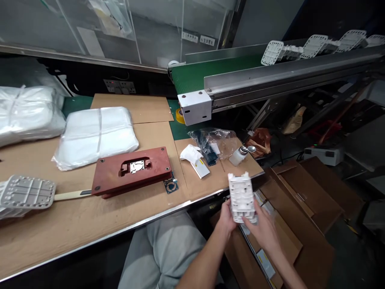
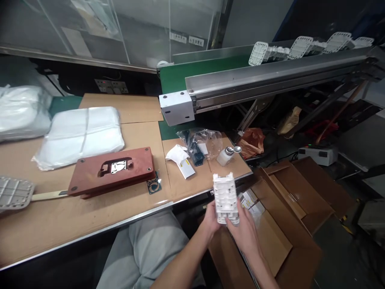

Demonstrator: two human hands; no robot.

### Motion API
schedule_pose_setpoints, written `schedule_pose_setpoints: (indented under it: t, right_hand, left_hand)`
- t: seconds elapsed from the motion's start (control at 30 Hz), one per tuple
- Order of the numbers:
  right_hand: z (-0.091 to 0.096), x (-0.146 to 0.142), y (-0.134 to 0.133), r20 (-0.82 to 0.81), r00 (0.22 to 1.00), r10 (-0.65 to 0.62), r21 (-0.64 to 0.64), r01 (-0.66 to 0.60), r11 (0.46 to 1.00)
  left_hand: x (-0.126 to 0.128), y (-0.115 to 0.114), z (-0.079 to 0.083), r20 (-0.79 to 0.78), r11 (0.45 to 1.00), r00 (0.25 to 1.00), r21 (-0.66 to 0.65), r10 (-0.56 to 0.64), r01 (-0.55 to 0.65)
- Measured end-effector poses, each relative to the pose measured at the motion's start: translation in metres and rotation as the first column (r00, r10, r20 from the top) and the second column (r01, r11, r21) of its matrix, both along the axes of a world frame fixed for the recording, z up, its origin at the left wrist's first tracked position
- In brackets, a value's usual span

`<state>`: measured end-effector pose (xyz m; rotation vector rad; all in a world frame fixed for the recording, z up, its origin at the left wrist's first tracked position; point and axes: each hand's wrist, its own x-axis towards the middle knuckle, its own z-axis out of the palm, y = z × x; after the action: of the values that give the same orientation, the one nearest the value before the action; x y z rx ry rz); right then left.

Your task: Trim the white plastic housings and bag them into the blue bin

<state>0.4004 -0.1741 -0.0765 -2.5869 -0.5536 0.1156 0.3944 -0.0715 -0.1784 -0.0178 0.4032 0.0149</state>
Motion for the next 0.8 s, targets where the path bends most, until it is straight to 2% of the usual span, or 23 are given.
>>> schedule_pose_setpoints:
  t: [0.1,0.17,0.33,0.43,0.5,0.63,0.7,0.73,0.8]
  right_hand:
    - [-0.012,0.011,0.001,-0.051,0.998,0.027,-0.014,-0.027,1.0]
    - [-0.015,0.014,-0.003,-0.09,0.996,0.02,-0.009,-0.021,1.0]
    - [-0.026,-0.003,-0.024,-0.24,0.97,-0.033,0.062,0.049,0.997]
    - [-0.034,-0.02,-0.026,-0.298,0.952,-0.071,0.145,0.119,0.982]
    - [-0.036,-0.03,-0.021,-0.345,0.936,-0.067,0.22,0.151,0.964]
    - [-0.027,-0.052,-0.009,-0.462,0.883,0.081,0.385,0.118,0.915]
    - [-0.024,-0.069,-0.006,-0.554,0.798,0.237,0.528,0.117,0.841]
    - [-0.025,-0.078,-0.003,-0.607,0.713,0.351,0.61,0.136,0.78]
    - [-0.029,-0.1,0.006,-0.649,0.49,0.582,0.731,0.188,0.656]
  left_hand:
    - [0.016,-0.001,0.0,-0.047,0.997,0.998,0.065,-0.033,0.036]
    - [0.018,-0.005,0.001,-0.093,0.99,0.994,0.126,-0.055,0.066]
    - [-0.004,-0.014,0.0,-0.223,0.934,0.974,0.342,-0.029,0.106]
    - [-0.025,-0.012,0.005,-0.253,0.862,0.967,0.496,0.025,0.108]
    - [-0.043,-0.006,0.015,-0.254,0.796,0.966,0.595,0.055,0.111]
    - [-0.098,0.025,0.053,-0.233,0.636,0.964,0.765,0.127,0.101]
    - [-0.139,0.049,0.078,-0.232,0.57,0.951,0.818,0.205,0.077]
    - [-0.162,0.062,0.091,-0.242,0.543,0.934,0.837,0.262,0.064]
    - [-0.208,0.085,0.116,-0.269,0.498,0.883,0.866,0.385,0.047]
